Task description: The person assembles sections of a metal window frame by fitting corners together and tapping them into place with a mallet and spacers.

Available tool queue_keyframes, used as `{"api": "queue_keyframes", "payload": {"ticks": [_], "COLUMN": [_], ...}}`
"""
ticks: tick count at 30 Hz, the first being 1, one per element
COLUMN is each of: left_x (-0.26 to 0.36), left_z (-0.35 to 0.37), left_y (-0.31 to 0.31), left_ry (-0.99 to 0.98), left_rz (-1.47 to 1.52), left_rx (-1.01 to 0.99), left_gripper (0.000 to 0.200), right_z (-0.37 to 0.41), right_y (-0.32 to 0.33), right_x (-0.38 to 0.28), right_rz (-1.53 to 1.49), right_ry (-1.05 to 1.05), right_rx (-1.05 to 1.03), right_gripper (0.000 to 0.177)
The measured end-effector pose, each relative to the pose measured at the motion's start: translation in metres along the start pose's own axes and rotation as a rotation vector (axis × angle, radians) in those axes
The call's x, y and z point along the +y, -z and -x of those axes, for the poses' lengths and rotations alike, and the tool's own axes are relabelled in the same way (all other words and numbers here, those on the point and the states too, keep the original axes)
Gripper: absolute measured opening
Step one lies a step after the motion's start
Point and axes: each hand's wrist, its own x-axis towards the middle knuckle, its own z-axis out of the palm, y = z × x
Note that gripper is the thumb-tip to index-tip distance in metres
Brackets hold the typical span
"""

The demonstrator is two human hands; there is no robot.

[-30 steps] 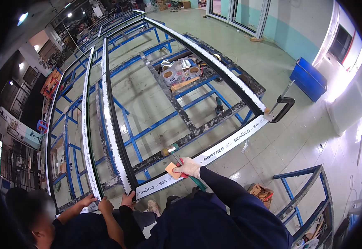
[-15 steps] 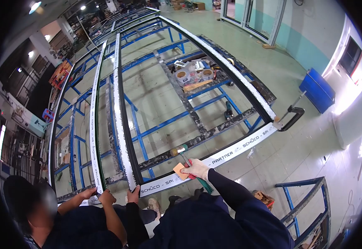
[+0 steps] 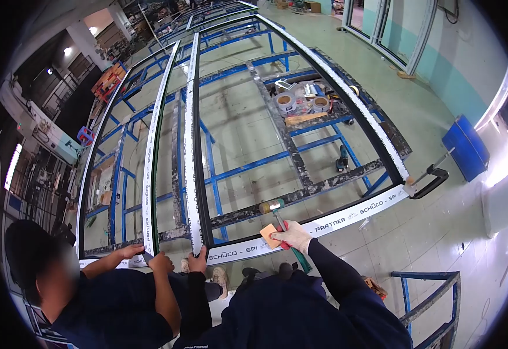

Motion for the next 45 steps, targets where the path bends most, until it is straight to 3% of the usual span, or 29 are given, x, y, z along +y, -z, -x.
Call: {"api": "queue_keyframes", "payload": {"ticks": [5,7,8,10,11,12,13,15,22,25,29,32,33,35,36,37,38,39,40,43,45], "left_x": [-0.018,0.034,0.026,-0.014,0.013,-0.013,-0.001,-0.007,-0.047,-0.007,0.007,-0.013,0.0,0.037,0.047,0.068,0.072,0.077,0.092,0.076,0.073], "left_z": [-0.016,0.017,0.01,-0.021,0.0,-0.015,-0.001,-0.004,-0.028,0.001,0.011,0.002,0.023,0.057,0.073,0.095,0.106,0.117,0.123,0.109,0.084], "left_y": [-0.003,0.022,0.02,0.009,0.024,0.014,0.02,0.02,-0.011,0.003,0.007,-0.003,0.002,0.016,0.017,0.028,0.025,0.018,0.02,0.008,0.038], "left_ry": [-0.018,-0.004,-0.047,-0.061,-0.059,-0.088,-0.022,0.006,-0.025,0.008,-0.014,-0.079,-0.353,-0.459,-0.484,-0.51,-0.414,-0.354,-0.349,-0.274,-0.301], "left_rz": [0.164,0.066,0.035,0.147,0.287,0.358,0.302,0.32,0.182,0.228,0.031,-0.168,-0.293,-0.086,0.131,0.136,0.166,0.352,0.356,0.733,0.693], "left_rx": [-0.088,-0.11,-0.108,-0.241,-0.397,-0.415,-0.305,-0.341,-0.173,-0.143,-0.073,0.09,0.385,0.259,-0.009,-0.273,-0.627,-0.815,-0.889,-0.797,-0.818], "left_gripper": [0.076,0.075,0.075,0.072,0.067,0.068,0.072,0.086,0.073,0.067,0.065,0.058,0.053,0.053,0.058,0.061,0.066,0.076,0.078,0.058,0.054], "right_z": [-0.005,-0.002,-0.001,-0.01,-0.012,-0.008,-0.013,-0.016,-0.017,-0.021,-0.013,-0.007,-0.001,0.016,0.027,0.034,0.037,0.038,0.039,0.037,0.035], "right_y": [0.002,0.001,-0.001,-0.002,-0.002,-0.003,-0.002,-0.002,-0.006,-0.006,-0.013,-0.02,-0.025,-0.039,-0.047,-0.059,-0.072,-0.086,-0.101,-0.151,-0.181], "right_x": [0.006,-0.002,-0.002,0.007,0.012,0.007,0.013,0.017,0.01,0.018,0.005,0.005,0.001,-0.01,-0.015,-0.022,-0.024,-0.027,-0.032,-0.052,-0.062], "right_rz": [0.032,0.072,0.099,0.092,0.102,0.07,0.061,0.022,0.061,0.069,0.081,0.057,0.094,0.066,0.053,0.088,0.076,0.079,0.079,0.123,0.195], "right_ry": [0.017,0.042,0.037,0.053,0.099,0.074,0.047,0.05,0.021,0.058,-0.006,-0.002,-0.013,-0.004,-0.008,-0.009,0.001,-0.005,-0.012,-0.02,-0.016], "right_rx": [-0.011,0.029,0.031,0.019,0.027,-0.002,-0.012,-0.024,0.006,0.009,0.024,0.051,0.076,0.06,0.055,0.051,0.031,0.006,-0.016,-0.072,-0.101], "right_gripper": [0.037,0.036,0.035,0.033,0.031,0.028,0.027,0.028,0.029,0.029,0.026,0.029,0.029,0.029,0.029,0.028,0.028,0.028,0.027,0.025,0.027]}}
